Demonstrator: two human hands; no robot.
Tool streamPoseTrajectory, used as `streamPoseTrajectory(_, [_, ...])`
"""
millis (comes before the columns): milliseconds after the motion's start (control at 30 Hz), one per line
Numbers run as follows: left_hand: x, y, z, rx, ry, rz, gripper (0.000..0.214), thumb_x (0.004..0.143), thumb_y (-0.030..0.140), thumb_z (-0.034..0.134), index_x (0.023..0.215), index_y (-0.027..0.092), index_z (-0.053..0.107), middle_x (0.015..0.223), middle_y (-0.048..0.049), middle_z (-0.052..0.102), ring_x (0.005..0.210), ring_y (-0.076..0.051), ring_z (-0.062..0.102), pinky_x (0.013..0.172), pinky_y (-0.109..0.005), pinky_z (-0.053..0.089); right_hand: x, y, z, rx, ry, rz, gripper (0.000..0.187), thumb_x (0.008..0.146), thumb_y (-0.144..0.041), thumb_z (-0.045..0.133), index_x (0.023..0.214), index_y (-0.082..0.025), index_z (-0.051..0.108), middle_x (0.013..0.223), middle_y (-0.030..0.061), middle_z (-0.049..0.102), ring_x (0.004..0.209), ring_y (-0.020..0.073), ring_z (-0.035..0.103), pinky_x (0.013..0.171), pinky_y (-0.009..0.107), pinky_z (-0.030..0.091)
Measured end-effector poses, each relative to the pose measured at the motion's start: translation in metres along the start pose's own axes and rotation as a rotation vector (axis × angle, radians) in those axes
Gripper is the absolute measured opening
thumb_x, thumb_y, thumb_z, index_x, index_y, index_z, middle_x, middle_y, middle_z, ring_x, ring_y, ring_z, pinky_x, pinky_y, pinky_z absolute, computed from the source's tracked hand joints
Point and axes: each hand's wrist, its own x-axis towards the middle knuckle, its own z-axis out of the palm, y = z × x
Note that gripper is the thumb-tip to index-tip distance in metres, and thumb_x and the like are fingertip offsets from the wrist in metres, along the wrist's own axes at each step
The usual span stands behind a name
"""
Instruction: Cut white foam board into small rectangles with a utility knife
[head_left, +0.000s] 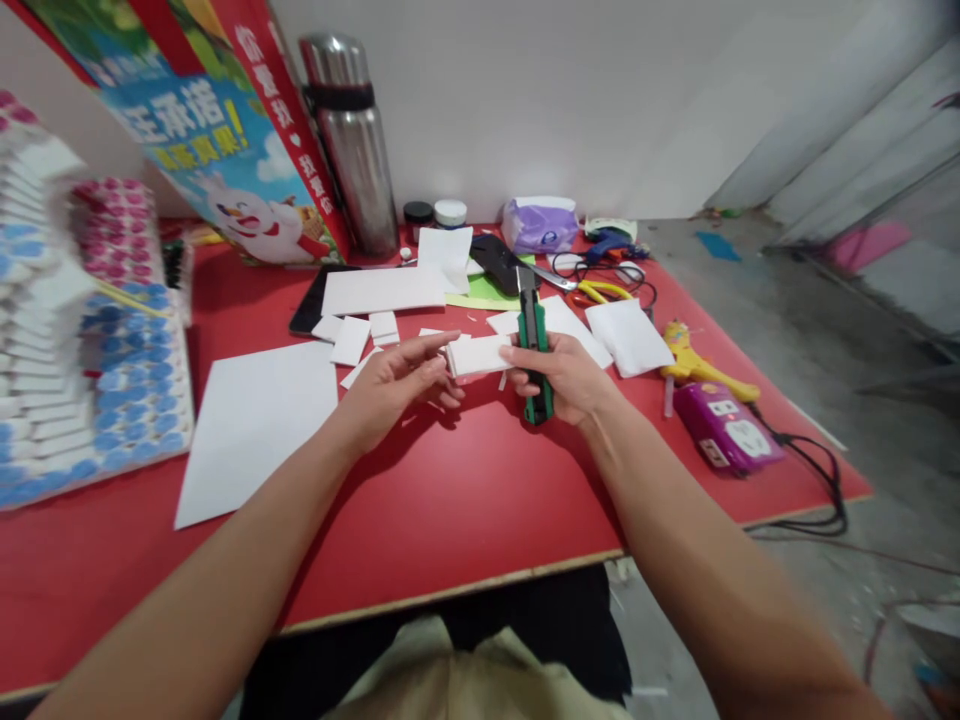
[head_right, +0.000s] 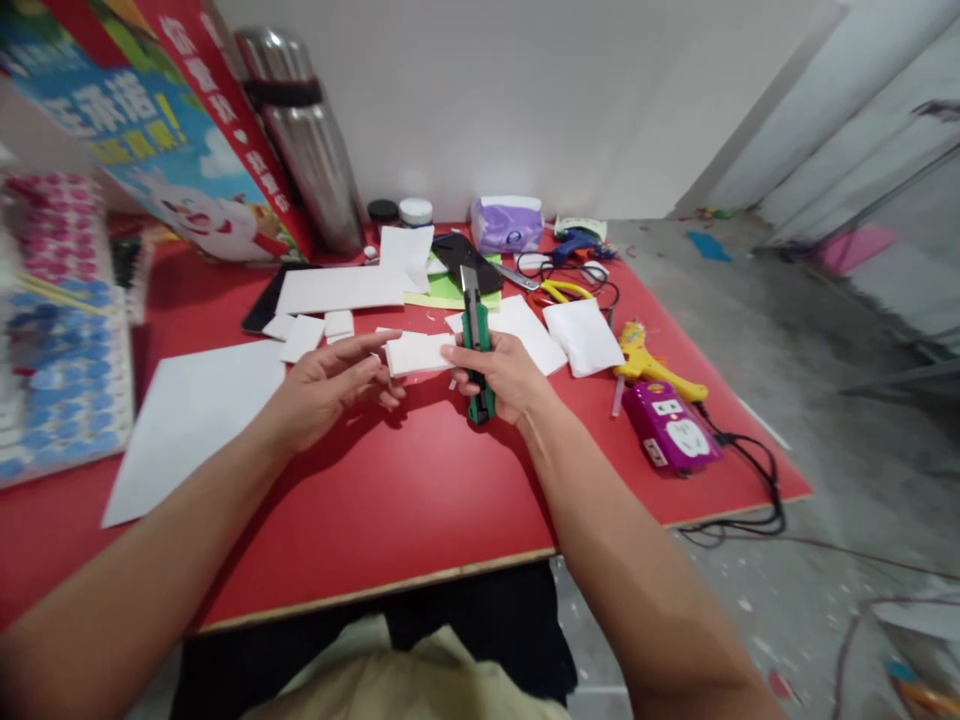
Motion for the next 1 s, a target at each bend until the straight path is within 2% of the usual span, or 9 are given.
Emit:
streamPoseTrajectory(67, [0.001,-0.002,0.001,-0.169,-0.036,-0.060,0.055,0.090,0.037,0.076,0.141,0.021,0.062,0.085,-0.0059,0.075,0.076,-0.022,0.076,0.072,-0.040,0.067,0.000,0.000,0.001,0.002,-0.010,0.013,0.053,0.050,-0.024,0.100,0.083,-0.016,0.059,0.060,-0.0057,0.053,0.050,0.0052,0.046,0.041,0.016,0.029])
streamPoseTrajectory(167, [0.003,-0.006,0.004,-0.329,-0.024,-0.072,0.044,0.083,0.029,0.084,0.126,0.023,0.073,0.093,-0.0041,0.077,0.085,-0.020,0.078,0.083,-0.035,0.067,-0.001,0.000,0.002,-0.002,-0.032,0.034,0.051,0.053,-0.024,0.099,0.084,-0.015,0.060,0.059,-0.0055,0.053,0.050,0.0054,0.046,0.041,0.016,0.028])
streamPoseTrajectory(233, [0.005,-0.006,0.005,-0.404,-0.025,-0.088,0.039,0.080,0.026,0.087,0.117,0.022,0.077,0.095,-0.0024,0.077,0.087,-0.019,0.078,0.088,-0.033,0.066,-0.001,-0.001,0.003,0.008,-0.043,0.054,0.052,0.053,-0.024,0.099,0.085,-0.015,0.060,0.060,-0.0058,0.053,0.049,0.0051,0.046,0.041,0.016,0.028])
streamPoseTrajectory(333, [0.005,-0.006,0.005,-0.462,-0.044,-0.110,0.037,0.077,0.024,0.090,0.113,0.022,0.079,0.092,-0.0017,0.076,0.085,-0.018,0.078,0.089,-0.032,0.067,-0.002,-0.001,0.004,0.028,-0.067,0.081,0.052,0.053,-0.023,0.100,0.085,-0.015,0.060,0.060,-0.0061,0.053,0.049,0.0044,0.046,0.041,0.015,0.027])
streamPoseTrajectory(500, [0.004,-0.009,0.005,-0.463,-0.010,-0.108,0.040,0.074,0.029,0.092,0.113,0.025,0.080,0.100,-0.0022,0.076,0.086,-0.018,0.077,0.090,-0.033,0.066,-0.003,-0.001,0.006,0.067,-0.063,0.076,0.055,0.050,-0.021,0.101,0.085,-0.014,0.060,0.061,-0.0067,0.054,0.050,0.0036,0.045,0.042,0.014,0.028])
streamPoseTrajectory(700, [0.004,-0.016,0.007,-0.360,0.016,-0.065,0.050,0.079,0.039,0.088,0.125,0.029,0.075,0.100,-0.0044,0.076,0.088,-0.019,0.076,0.095,-0.039,0.064,-0.002,0.002,0.006,0.094,-0.079,0.072,0.051,0.055,-0.021,0.100,0.085,-0.015,0.059,0.062,-0.0065,0.053,0.052,0.0037,0.045,0.042,0.014,0.029])
streamPoseTrajectory(833, [0.005,-0.017,0.007,-0.339,0.001,-0.067,0.052,0.077,0.038,0.090,0.126,0.030,0.075,0.108,-0.0047,0.076,0.089,-0.018,0.075,0.096,-0.038,0.063,-0.002,0.003,0.005,0.103,-0.093,0.075,0.050,0.056,-0.021,0.100,0.084,-0.015,0.059,0.063,-0.0067,0.053,0.053,0.0035,0.044,0.042,0.014,0.029])
streamPoseTrajectory(1000, [0.005,-0.016,0.008,-0.360,-0.001,-0.061,0.049,0.077,0.034,0.090,0.124,0.030,0.076,0.103,-0.0037,0.077,0.085,-0.016,0.075,0.091,-0.035,0.063,-0.002,0.003,0.005,0.096,-0.103,0.069,0.049,0.056,-0.022,0.099,0.083,-0.015,0.059,0.063,-0.0071,0.052,0.053,0.0035,0.044,0.042,0.014,0.029])
